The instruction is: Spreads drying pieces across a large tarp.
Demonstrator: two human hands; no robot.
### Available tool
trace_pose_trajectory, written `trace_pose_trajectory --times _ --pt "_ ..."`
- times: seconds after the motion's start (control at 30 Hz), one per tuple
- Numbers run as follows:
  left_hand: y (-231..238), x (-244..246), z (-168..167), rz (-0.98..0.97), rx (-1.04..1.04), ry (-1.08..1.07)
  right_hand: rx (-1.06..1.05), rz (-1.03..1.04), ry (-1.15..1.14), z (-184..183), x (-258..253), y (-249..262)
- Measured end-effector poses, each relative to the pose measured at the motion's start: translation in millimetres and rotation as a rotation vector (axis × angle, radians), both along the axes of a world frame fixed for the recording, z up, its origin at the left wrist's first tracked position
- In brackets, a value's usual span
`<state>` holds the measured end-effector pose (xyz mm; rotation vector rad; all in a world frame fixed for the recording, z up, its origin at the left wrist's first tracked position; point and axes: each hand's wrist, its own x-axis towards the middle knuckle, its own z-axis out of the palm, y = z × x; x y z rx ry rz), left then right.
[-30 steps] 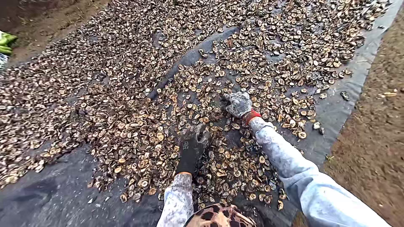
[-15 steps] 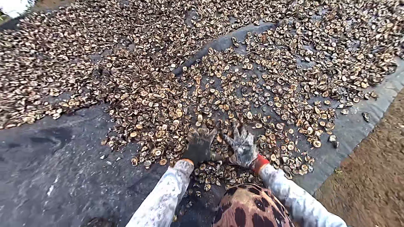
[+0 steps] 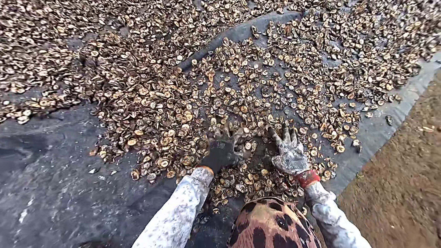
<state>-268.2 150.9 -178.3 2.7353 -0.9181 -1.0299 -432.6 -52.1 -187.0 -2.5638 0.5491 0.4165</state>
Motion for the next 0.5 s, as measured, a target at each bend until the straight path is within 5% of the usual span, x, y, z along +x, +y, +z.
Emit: trace_pose_trajectory --times 0.1,0.2,0.33,0.43,0.5 --pt "0 -47 6 -0.145 0.088 0.177 -0.135 0.107 -0.027 -34 -48 31" --pt "-1 -53 30 -0.092 0.014 0.268 -0.002 -0.073 -0.171 -27 -73 31" --pt "-20 -17 12 -0.045 -0.216 0.062 0.055 -0.346 -0.166 2 -42 -10" --pt "-33 -2 -10 -0.075 -0.139 0.075 -0.020 -0.315 -0.079 2 -22 -29" --pt "-32 -6 -21 -0.264 -0.064 0.145 -0.074 -0.286 0.053 1 -3 -26"
